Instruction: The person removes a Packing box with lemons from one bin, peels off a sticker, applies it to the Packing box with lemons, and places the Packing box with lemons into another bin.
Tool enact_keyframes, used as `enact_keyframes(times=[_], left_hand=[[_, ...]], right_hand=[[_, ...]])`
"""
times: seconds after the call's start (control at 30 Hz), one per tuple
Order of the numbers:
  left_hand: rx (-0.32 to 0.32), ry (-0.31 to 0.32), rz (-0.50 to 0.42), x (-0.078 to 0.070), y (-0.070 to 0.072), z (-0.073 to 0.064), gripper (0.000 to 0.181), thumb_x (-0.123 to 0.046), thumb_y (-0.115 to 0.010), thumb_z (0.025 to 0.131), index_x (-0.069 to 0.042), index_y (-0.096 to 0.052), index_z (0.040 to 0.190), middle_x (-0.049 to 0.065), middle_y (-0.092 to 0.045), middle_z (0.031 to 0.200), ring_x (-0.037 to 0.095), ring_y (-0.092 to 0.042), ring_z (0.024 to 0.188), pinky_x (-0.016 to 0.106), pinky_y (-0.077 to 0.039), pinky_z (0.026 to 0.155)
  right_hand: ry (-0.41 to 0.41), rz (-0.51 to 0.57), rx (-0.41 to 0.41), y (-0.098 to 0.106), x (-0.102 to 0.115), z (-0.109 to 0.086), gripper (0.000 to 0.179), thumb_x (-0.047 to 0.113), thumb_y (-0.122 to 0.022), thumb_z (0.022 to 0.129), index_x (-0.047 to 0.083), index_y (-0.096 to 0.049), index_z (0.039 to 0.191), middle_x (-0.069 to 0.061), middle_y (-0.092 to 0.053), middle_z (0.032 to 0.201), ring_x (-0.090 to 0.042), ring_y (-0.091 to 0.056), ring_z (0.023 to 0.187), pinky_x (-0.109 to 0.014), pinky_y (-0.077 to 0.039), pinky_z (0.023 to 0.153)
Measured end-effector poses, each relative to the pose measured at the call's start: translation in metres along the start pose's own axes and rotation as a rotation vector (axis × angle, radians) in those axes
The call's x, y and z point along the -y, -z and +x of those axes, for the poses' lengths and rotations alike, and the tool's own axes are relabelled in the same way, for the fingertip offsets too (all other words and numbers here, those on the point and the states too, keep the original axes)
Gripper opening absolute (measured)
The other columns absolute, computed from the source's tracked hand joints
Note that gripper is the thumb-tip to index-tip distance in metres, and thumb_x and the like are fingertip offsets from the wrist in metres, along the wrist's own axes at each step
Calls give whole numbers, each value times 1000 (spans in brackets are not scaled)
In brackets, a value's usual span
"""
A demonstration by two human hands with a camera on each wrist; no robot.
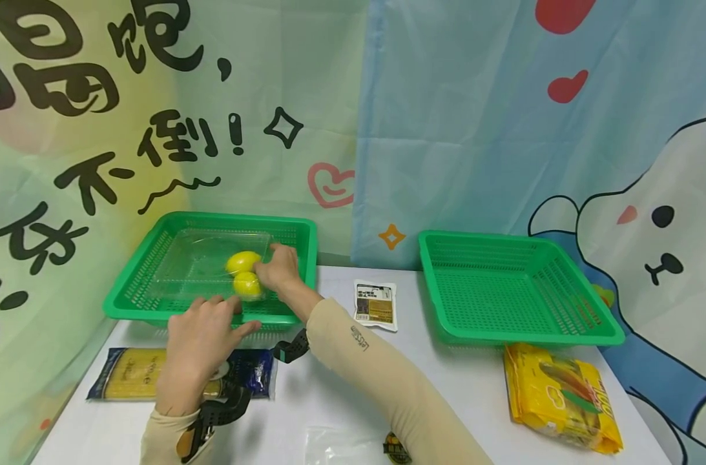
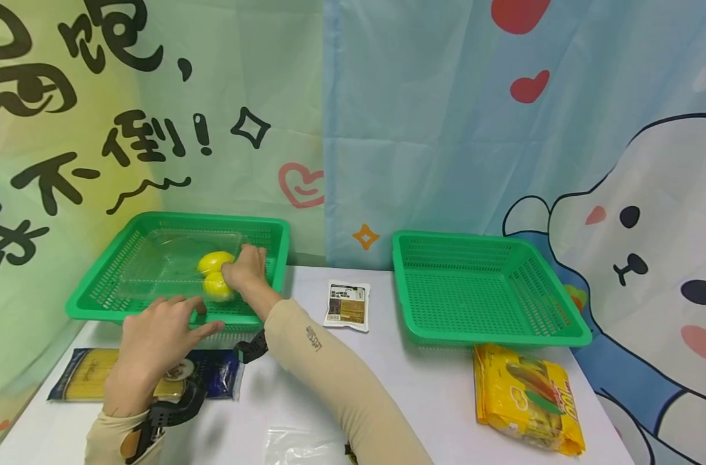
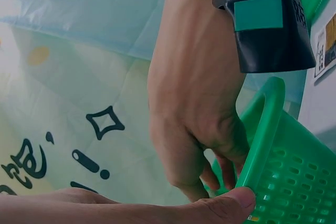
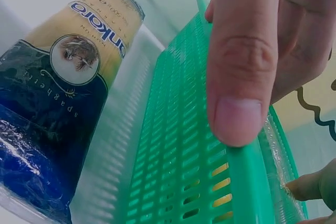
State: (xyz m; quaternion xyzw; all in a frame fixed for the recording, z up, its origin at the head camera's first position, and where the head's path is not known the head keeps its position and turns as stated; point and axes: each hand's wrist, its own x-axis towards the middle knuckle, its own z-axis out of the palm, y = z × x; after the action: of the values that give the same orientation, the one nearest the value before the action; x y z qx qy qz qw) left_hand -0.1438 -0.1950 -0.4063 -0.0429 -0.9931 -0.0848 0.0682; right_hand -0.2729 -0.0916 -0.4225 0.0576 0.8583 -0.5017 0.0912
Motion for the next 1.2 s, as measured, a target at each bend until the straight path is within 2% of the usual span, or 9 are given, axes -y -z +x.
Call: enact_keyframes(times=[0.3, 0.57, 0.7, 0.97, 1.2], left_hand=[[27, 7, -10, 0, 1, 0, 42, -50, -82, 88, -11, -71, 100, 6, -68, 85, 30, -62, 77, 50, -50, 52], [37, 13, -7, -1, 1, -1, 42, -48, -83, 87, -11, -72, 102, 5, -64, 81, 28, -60, 73, 49, -50, 53], [35, 8, -7, -2, 1, 0, 42, -48, -83, 87, -10, -73, 102, 6, -65, 82, 28, -61, 74, 49, -51, 53], [48, 0, -14, -4, 2, 0, 42, -48, -82, 88, -9, -72, 102, 6, -66, 82, 29, -61, 75, 51, -52, 55], [70, 1, -15, -3, 3, -2, 42, -49, -80, 89, -10, -71, 102, 6, -67, 84, 30, -62, 77, 53, -52, 56]], right_hand=[[-5, 35, -10, 6, 0, -5, 54, 16, -69, 102, 13, -53, 153, -11, -47, 153, -26, -48, 140, -41, -49, 111], [18, 66, -20, 12, 2, -8, 54, 15, -70, 101, 13, -54, 152, -10, -59, 128, -21, -55, 113, -36, -54, 93], [28, 65, -22, 17, 5, -12, 53, 15, -71, 100, 15, -56, 151, -9, -61, 124, -19, -55, 104, -34, -54, 85], [60, 149, -3, 40, 14, -24, 53, 14, -72, 99, 15, -57, 150, -8, -63, 122, -19, -58, 96, -35, -55, 83], [87, 134, -3, 61, 18, -34, 55, 16, -73, 98, 18, -56, 150, -6, -65, 123, -20, -60, 99, -34, -53, 80]])
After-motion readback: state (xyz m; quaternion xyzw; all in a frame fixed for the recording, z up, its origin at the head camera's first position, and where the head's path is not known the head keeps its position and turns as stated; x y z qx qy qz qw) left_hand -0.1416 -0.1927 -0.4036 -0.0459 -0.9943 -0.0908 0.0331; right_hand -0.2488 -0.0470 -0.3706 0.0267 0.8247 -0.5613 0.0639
